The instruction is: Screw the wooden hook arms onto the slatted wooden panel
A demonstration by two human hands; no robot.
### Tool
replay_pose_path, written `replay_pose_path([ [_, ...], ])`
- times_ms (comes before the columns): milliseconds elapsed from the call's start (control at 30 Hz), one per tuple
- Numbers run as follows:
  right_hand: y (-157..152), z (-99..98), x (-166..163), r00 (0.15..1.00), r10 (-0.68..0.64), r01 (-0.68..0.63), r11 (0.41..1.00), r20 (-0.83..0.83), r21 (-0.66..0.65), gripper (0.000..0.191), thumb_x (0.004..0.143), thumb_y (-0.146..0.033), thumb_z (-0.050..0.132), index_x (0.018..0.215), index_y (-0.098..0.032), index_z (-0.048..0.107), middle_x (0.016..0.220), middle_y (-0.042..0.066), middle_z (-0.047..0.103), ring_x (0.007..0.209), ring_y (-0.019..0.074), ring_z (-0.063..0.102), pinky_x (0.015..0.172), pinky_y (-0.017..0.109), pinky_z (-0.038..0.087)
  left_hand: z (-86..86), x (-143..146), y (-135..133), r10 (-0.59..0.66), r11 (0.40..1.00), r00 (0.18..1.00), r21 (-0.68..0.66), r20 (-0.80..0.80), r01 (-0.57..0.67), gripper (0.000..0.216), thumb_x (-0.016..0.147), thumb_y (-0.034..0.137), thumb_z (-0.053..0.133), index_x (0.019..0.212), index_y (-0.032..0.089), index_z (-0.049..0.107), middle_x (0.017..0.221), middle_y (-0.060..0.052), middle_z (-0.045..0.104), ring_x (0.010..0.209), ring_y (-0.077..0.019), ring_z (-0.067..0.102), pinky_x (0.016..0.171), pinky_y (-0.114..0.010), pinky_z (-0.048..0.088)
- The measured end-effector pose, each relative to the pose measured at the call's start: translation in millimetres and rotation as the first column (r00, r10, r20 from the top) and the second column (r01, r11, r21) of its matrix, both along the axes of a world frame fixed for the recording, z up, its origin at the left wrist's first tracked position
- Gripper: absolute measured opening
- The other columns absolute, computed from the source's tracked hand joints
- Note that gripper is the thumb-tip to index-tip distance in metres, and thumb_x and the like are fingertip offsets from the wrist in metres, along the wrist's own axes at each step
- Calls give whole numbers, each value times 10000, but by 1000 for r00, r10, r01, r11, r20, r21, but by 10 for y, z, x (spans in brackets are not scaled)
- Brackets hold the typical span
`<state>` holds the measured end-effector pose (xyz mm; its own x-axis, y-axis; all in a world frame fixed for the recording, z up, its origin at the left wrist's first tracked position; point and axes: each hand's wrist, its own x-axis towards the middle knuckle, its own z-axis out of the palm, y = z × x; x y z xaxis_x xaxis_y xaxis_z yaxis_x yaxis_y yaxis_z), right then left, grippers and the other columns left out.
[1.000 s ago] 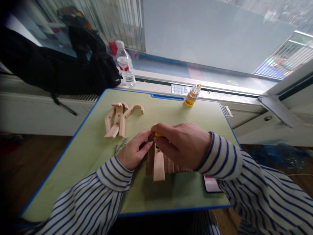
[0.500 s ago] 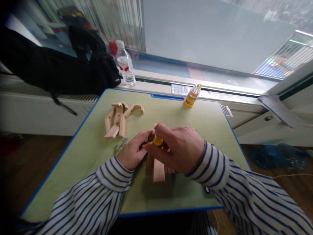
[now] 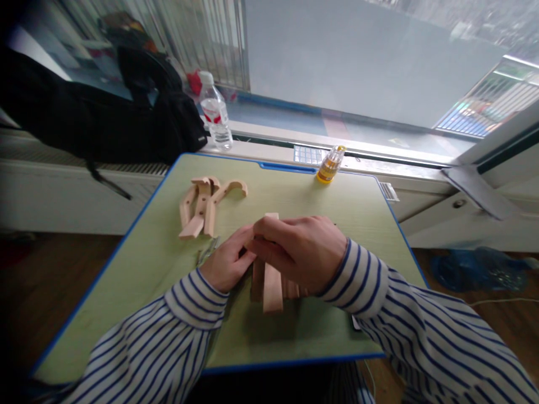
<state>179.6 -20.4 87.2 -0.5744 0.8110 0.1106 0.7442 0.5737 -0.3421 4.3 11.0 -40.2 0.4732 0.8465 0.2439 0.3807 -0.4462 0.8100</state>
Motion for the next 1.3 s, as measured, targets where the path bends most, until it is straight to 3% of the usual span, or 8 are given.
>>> replay_pose_path([
  [200, -6, 137, 36, 996, 77, -69, 988, 55, -135, 313, 918, -282, 339, 1172, -159, 474, 818, 50, 630, 663, 126, 526, 612, 262, 351, -26, -20, 0, -2, 1000, 1000, 0, 1, 2, 411, 870, 209, 437, 1273, 137, 480, 1295, -115, 520, 1215, -209, 472, 1063, -388, 358],
  [300, 21, 165, 64, 990, 89, -73, 987, 106, -141, 337, 928, -283, 316, 1201, -148, 459, 831, 63, 643, 664, 131, 546, 618, 265, 361, -49, -35, 0, -1, 1000, 1000, -4, -2, 1, 417, 875, 219, 438, 1278, 120, 473, 1296, -123, 519, 1215, -216, 471, 1053, -385, 371],
  [467, 49, 176, 73, 987, 92, -81, 992, 130, -93, 321, 934, -303, 307, 1122, -148, 516, 844, 81, 649, 709, 148, 572, 609, 263, 362, -73, -41, -2, 1, 1000, 1000, -17, -9, -1, 409, 870, 210, 439, 1265, 113, 482, 1293, -120, 520, 1221, -209, 464, 1058, -383, 364],
  [667, 11, 151, 62, 985, 3, 7, 998, 173, -61, 333, 923, -432, 344, 1022, -169, 523, 667, 11, 591, 533, 114, 478, 522, 254, 292, -79, -32, 0, 22, 1000, 1000, 5, -5, -22, 401, 866, 221, 445, 1255, 134, 490, 1281, -116, 531, 1210, -216, 477, 1059, -411, 363],
  [800, -32, 93, 33, 992, -69, 70, 998, 103, -2, 259, 882, -450, 432, 854, -198, 485, 546, -58, 457, 462, 82, 352, 468, 234, 226, -53, -17, 8, 22, 1000, 1000, 14, -12, -22, 409, 859, 216, 444, 1254, 121, 490, 1278, -125, 532, 1192, -220, 494, 1040, -412, 388],
  [1033, -26, 19, -28, 973, -228, 231, 969, -42, 88, 256, 829, -387, 478, 667, -220, 372, 482, -86, 314, 435, 62, 233, 435, 214, 199, -37, -2, -7, 35, 999, 999, 21, -23, -35, 405, 869, 237, 446, 1255, 126, 491, 1266, -115, 538, 1189, -208, 498, 1052, -381, 380],
  [1200, -25, -32, -3, 959, -277, 281, 954, -53, 104, 153, 819, -338, 474, 737, -210, 458, 489, -87, 327, 426, 59, 253, 441, 215, 220, -40, 2, -6, 33, 999, 999, 7, -24, -33, 405, 873, 229, 442, 1262, 122, 483, 1278, -119, 530, 1189, -212, 496, 1041, -388, 391],
  [1300, -9, -44, 10, 979, -205, 206, 973, -18, 103, 202, 874, -382, 429, 862, -201, 520, 518, -74, 411, 437, 66, 320, 468, 226, 247, -36, 0, 3, 25, 1000, 1000, 6, -13, -25, 404, 872, 228, 442, 1258, 121, 488, 1278, -121, 532, 1196, -217, 490, 1048, -395, 380],
])
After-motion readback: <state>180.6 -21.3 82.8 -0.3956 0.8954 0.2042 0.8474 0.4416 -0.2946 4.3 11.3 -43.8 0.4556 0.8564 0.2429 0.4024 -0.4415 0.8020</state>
